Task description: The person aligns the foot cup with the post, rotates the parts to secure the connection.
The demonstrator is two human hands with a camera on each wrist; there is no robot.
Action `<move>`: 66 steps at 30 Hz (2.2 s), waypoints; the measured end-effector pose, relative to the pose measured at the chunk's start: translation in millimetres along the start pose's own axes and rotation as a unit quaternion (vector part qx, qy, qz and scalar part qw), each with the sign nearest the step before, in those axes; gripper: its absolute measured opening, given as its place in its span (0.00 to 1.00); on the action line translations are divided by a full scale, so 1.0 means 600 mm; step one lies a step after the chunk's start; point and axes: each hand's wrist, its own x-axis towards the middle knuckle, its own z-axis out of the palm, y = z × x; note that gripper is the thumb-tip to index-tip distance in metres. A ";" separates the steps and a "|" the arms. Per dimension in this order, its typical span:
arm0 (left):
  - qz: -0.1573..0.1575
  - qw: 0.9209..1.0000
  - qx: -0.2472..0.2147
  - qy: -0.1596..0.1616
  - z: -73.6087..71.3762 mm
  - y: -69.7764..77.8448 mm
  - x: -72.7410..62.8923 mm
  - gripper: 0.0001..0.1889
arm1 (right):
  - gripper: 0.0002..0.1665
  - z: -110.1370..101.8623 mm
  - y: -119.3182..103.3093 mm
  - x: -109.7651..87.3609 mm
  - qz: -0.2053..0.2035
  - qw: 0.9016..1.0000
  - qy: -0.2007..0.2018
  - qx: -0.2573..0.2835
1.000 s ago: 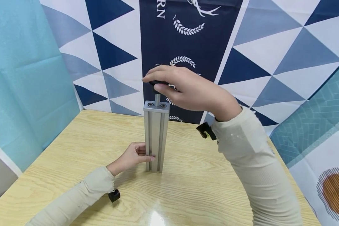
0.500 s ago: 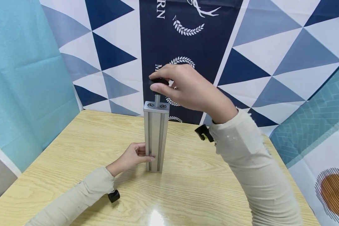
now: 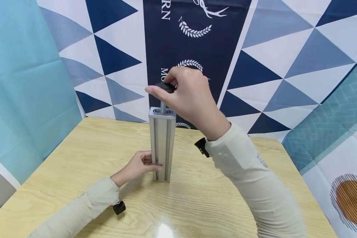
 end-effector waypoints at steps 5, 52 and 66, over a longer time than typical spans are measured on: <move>-0.003 1.000 0.001 -0.002 -0.002 0.001 -0.002 0.23 | 0.29 0.011 -0.006 -0.004 0.033 0.999 0.024 0.007; 0.003 1.000 0.000 0.008 -0.002 -0.005 0.000 0.24 | 0.20 -0.032 0.021 0.016 -0.115 0.982 -0.150 0.019; 0.009 1.000 -0.004 0.002 -0.002 -0.002 -0.005 0.24 | 0.26 0.004 -0.003 -0.002 -0.019 0.999 -0.025 -0.017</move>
